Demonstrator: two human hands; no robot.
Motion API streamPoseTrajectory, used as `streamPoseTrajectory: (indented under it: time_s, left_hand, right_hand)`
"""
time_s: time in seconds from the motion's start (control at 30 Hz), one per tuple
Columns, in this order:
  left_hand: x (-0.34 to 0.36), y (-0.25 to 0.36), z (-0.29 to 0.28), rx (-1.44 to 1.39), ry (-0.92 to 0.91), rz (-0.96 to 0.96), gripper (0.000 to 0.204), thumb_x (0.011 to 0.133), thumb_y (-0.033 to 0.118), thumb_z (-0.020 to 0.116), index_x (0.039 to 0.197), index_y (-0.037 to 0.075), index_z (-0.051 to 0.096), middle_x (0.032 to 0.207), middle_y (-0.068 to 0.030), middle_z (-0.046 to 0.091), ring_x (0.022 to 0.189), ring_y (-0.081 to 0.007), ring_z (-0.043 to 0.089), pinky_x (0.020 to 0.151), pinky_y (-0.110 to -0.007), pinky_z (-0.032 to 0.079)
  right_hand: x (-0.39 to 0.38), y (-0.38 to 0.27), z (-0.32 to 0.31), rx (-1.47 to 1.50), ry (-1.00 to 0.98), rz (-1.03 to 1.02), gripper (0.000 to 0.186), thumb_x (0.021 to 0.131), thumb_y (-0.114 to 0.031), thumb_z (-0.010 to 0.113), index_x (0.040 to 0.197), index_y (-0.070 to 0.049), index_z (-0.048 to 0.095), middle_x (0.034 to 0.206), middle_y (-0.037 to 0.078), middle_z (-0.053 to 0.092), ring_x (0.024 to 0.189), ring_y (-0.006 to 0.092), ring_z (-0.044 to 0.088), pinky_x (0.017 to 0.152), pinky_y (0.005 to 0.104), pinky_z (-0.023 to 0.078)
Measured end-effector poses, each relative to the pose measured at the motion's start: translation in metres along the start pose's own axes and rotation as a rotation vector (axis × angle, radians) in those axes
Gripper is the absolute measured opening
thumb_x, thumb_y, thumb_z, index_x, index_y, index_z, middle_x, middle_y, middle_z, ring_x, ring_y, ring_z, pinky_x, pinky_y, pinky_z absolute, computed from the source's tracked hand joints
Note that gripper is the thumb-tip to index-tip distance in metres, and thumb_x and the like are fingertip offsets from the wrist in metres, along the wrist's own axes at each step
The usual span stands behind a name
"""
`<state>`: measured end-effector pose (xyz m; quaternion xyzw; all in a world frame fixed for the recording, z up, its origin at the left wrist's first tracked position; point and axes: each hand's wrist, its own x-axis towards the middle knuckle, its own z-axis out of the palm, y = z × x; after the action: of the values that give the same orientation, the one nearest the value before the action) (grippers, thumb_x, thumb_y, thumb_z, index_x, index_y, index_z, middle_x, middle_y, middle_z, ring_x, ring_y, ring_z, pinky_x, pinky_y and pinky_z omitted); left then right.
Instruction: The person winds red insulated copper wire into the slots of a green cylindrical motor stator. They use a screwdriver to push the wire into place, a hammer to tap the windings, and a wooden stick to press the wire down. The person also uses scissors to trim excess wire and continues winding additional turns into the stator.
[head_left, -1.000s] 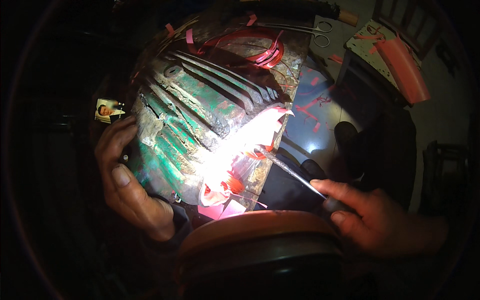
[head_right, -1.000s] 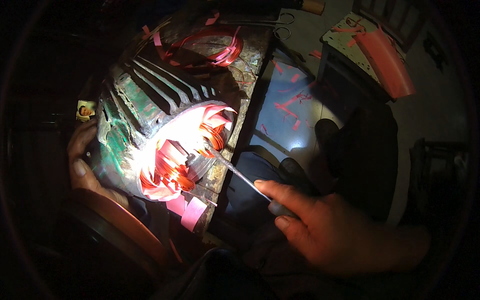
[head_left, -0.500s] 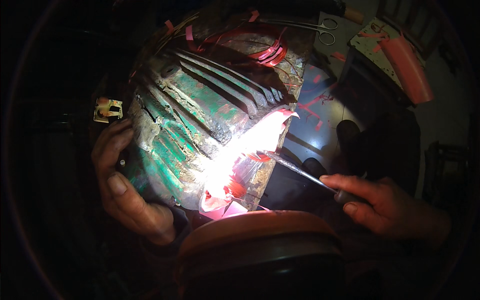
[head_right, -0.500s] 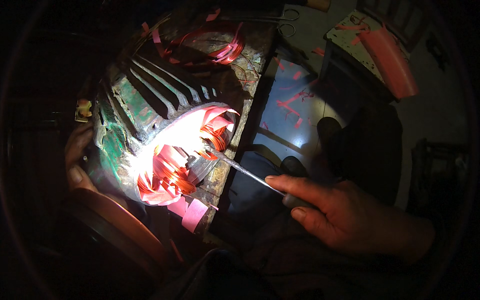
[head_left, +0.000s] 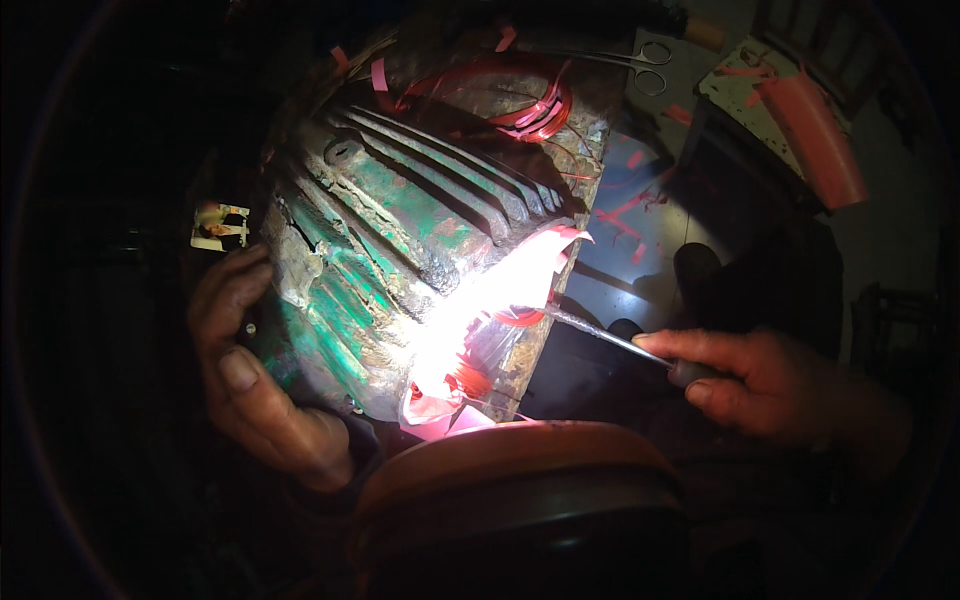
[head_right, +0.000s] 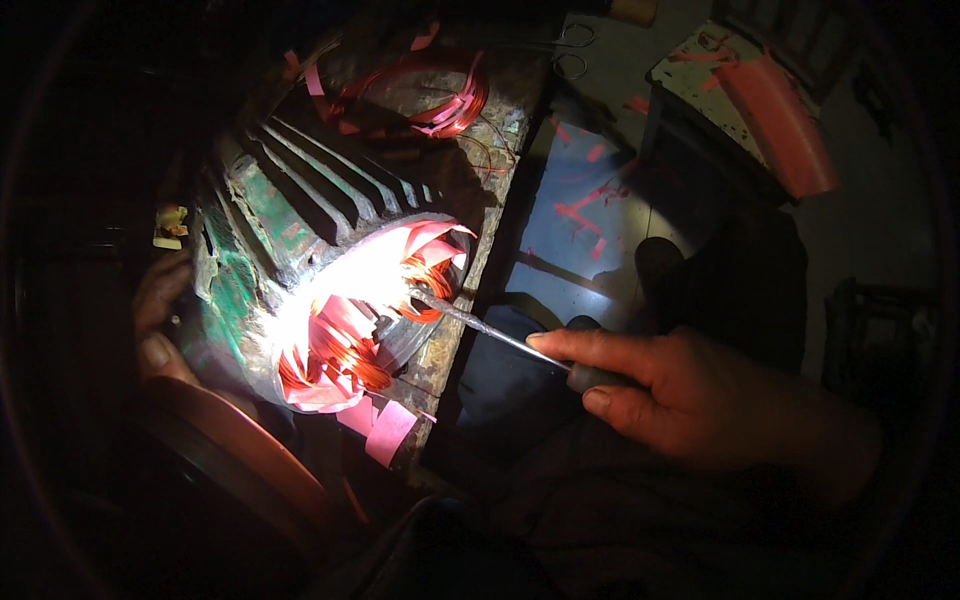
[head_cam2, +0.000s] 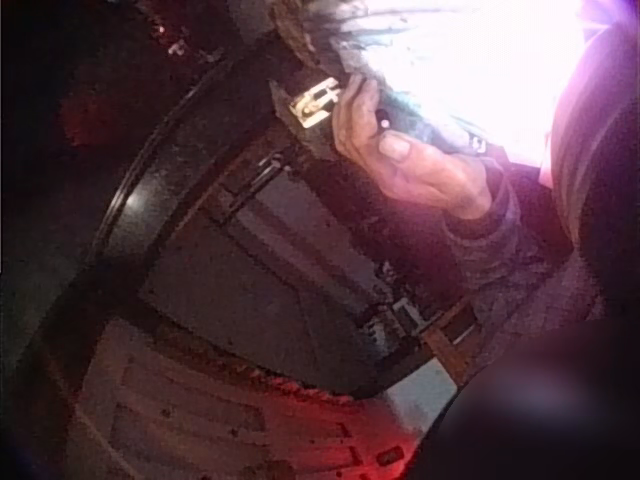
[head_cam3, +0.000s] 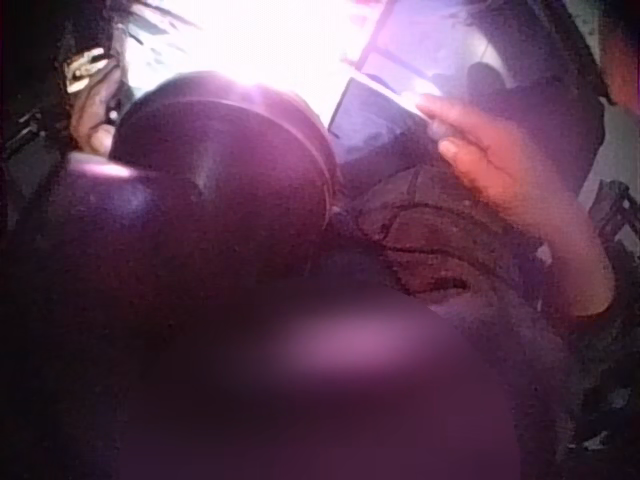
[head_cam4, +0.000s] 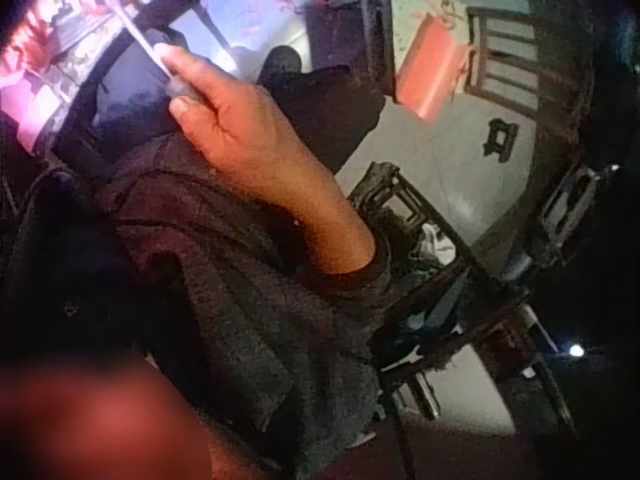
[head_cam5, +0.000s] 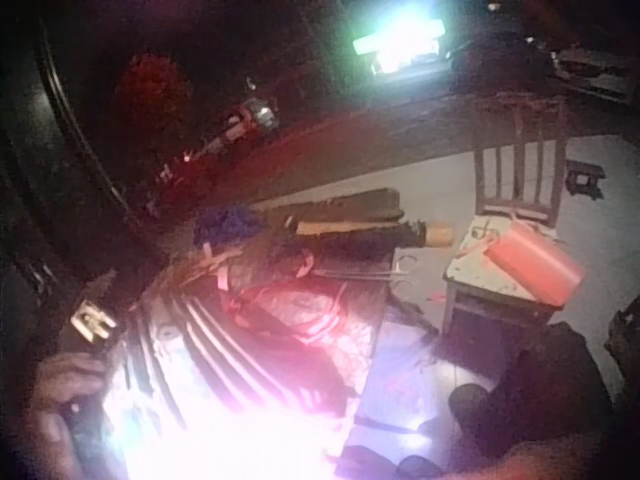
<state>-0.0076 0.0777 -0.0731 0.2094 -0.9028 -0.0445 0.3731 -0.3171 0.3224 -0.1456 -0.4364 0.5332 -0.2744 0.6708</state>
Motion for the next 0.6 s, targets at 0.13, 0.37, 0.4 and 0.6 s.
streamPoseTrajectory:
  time_s: [0.13, 0.37, 0.4, 0.6]
  left_hand:
    - [-0.001, 0.01, 0.005, 0.006, 0.033, -0.042, 0.057, 0.108, 0.034, 0.034, 0.121, -0.009, 0.069, 0.124, -0.0252, 0.068, 0.12, -0.0362, 0.065, 0.109, -0.048, 0.05]
    - [-0.002, 0.015, 0.01, 0.004, 0.072, -0.07, 0.057, 0.108, 0.035, 0.034, 0.121, -0.009, 0.069, 0.125, -0.0248, 0.068, 0.12, -0.0355, 0.065, 0.108, -0.047, 0.05]
    - [-0.002, 0.015, 0.01, 0.002, 0.075, -0.069, 0.058, 0.108, 0.035, 0.034, 0.121, -0.009, 0.069, 0.125, -0.0248, 0.068, 0.12, -0.0355, 0.065, 0.108, -0.048, 0.05]
    - [-0.003, 0.014, 0.009, 0.009, 0.066, -0.065, 0.058, 0.108, 0.036, 0.033, 0.121, -0.009, 0.069, 0.125, -0.0248, 0.068, 0.12, -0.0358, 0.065, 0.108, -0.049, 0.05]
  right_hand:
    - [-0.004, 0.014, 0.006, -0.178, 0.069, -0.108, 0.062, 0.106, -0.015, 0.064, 0.165, -0.015, 0.046, 0.103, 0.009, 0.074, 0.077, 0.0166, 0.07, 0.072, 0.0334, 0.06]
    - [0.017, 0.056, 0.087, -0.711, 0.398, -0.453, 0.073, 0.098, -0.013, 0.073, 0.163, -0.001, 0.043, 0.094, 0.014, 0.065, 0.06, 0.0256, 0.063, 0.049, 0.0392, 0.056]
    - [0.023, 0.06, 0.095, -0.661, 0.473, -0.487, 0.072, 0.097, -0.014, 0.074, 0.163, -0.006, 0.047, 0.083, 0.011, 0.059, 0.053, 0.0225, 0.058, 0.044, 0.0386, 0.052]
    - [0.026, 0.063, 0.109, -0.452, 0.485, -0.497, 0.075, 0.1, -0.015, 0.072, 0.168, -0.013, 0.04, 0.077, 0.013, 0.06, 0.051, 0.0277, 0.06, 0.047, 0.043, 0.055]
